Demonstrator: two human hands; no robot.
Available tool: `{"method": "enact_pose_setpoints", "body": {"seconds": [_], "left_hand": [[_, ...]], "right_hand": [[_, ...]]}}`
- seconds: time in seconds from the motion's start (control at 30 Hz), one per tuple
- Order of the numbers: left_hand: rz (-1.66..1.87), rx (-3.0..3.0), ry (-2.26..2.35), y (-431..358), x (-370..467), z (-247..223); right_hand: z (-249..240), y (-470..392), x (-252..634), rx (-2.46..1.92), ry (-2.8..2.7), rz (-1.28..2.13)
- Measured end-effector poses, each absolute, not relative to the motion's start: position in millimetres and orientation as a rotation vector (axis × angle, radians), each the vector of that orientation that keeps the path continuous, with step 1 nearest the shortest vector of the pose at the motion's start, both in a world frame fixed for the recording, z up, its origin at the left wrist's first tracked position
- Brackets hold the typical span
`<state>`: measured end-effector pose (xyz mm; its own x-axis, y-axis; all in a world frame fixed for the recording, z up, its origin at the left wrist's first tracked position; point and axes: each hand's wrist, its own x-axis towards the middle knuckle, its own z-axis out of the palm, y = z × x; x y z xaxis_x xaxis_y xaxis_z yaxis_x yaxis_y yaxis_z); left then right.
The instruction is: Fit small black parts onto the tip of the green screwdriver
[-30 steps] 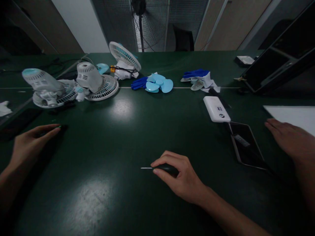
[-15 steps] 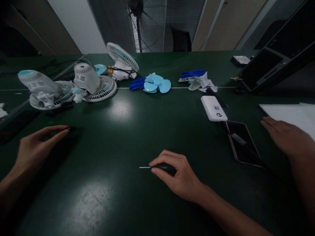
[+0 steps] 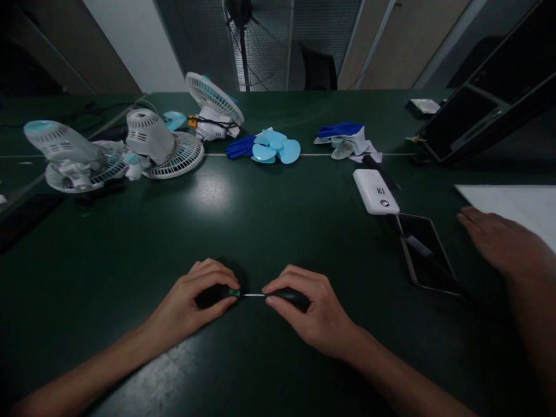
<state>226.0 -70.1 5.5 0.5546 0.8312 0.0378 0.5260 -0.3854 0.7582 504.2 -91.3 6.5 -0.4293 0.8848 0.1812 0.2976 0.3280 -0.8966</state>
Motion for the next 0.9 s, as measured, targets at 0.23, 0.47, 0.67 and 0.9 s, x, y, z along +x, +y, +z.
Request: {"method": "enact_pose_setpoints", "body": {"seconds": [0.23, 0.47, 0.67, 0.9], "left_hand": [[0.504, 2.097, 1.084, -70.2, 223.0, 5.0], [0.513, 2.089, 1.075, -69.7, 224.5, 3.8], [0.504, 2.114, 1.052, -69.1, 224.8, 3.5], [0.520, 2.138, 1.033, -70.4, 224.1, 1.7]], "right_hand": [[7.2, -91.3, 501.8, -1.068, -1.924, 1.076], [4.8, -92.1, 500.3, -1.073, -1.979, 1.062], [5.1, -92.2, 497.8, -1.075, -1.972, 1.071], [7.2, -90.0, 498.6, -1.073, -1.786, 1.163]]}}
